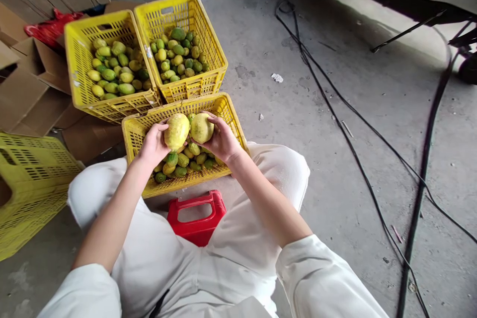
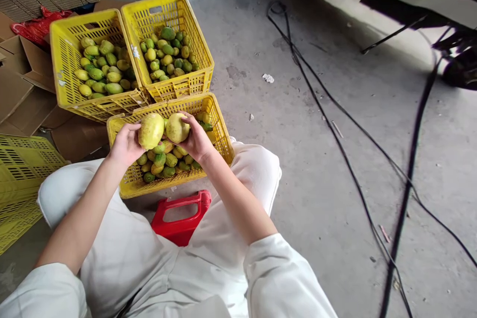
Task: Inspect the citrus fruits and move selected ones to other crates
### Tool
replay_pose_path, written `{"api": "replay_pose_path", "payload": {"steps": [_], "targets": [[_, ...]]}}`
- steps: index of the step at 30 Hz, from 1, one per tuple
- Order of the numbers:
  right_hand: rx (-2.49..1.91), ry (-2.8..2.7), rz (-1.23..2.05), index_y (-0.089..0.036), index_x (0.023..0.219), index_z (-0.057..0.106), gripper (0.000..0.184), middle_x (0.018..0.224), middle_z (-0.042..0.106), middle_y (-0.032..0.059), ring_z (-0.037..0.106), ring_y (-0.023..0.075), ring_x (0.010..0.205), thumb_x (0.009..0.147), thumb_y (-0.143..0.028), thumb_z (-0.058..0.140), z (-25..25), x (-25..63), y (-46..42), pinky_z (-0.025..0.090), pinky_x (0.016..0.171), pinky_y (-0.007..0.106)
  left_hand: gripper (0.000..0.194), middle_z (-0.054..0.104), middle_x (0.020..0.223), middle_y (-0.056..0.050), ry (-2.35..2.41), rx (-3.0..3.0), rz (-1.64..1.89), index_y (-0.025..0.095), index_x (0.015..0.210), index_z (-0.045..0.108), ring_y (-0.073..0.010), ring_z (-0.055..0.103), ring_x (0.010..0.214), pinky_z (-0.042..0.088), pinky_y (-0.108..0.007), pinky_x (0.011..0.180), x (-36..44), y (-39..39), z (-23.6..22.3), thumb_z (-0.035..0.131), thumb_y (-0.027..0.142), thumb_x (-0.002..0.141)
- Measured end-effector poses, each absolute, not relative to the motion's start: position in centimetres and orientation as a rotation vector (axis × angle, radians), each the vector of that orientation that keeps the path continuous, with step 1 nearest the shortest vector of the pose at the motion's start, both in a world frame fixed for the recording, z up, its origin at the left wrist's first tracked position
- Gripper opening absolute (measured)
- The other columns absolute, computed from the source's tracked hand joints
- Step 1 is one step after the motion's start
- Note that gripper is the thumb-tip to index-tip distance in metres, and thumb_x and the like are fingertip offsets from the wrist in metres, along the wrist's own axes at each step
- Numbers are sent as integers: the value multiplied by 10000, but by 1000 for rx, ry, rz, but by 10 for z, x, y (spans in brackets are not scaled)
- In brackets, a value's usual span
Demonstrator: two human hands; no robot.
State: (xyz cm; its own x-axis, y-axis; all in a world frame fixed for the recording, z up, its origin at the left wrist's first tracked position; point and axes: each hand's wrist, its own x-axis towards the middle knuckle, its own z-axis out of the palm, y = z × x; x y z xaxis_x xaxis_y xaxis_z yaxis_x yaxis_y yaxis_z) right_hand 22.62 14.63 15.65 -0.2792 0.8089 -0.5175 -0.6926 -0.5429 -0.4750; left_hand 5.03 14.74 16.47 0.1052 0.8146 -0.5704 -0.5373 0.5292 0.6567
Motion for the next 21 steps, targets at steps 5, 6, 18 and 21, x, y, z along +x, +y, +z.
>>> {"api": "replay_pose_path", "payload": {"steps": [5, 6, 18, 21], "targets": [[-1025, -50, 1943, -249, 958, 566, 181, 951, 612, -11, 602, 179, 900, 789, -196, 528, 155, 227, 150, 604, 758, 367, 229, 667, 844, -53, 1129, 224, 997, 179, 973, 608, -232, 694, 925, 607, -348, 775, 53, 150, 169, 441, 140, 821], [-1096, 2, 1936, -239, 944, 557, 161, 944, 614, -4, 600, 177, 893, 796, -189, 519, 152, 227, 150, 601, 753, 365, 222, 659, 854, -61, 1158, 196, 987, 178, 967, 606, -234, 693, 923, 607, -339, 757, 54, 151, 168, 442, 145, 822], [-1398, 276, 1989, -240, 1103, 477, 236, 1028, 586, 66, 629, 228, 954, 874, -293, 497, 157, 196, 194, 602, 699, 442, 191, 627, 959, -101, 1245, -309, 1195, 181, 947, 545, -231, 650, 808, 581, -325, 584, 27, 155, 156, 448, 300, 833], [-927, -77, 1958, -243, 1257, 442, 408, 1107, 601, 78, 646, 213, 1007, 924, -477, 411, 186, 193, 227, 593, 771, 416, 177, 629, 954, -95, 1205, -325, 1221, 192, 939, 537, -229, 636, 832, 578, -330, 574, 23, 156, 155, 432, 303, 849]]}}
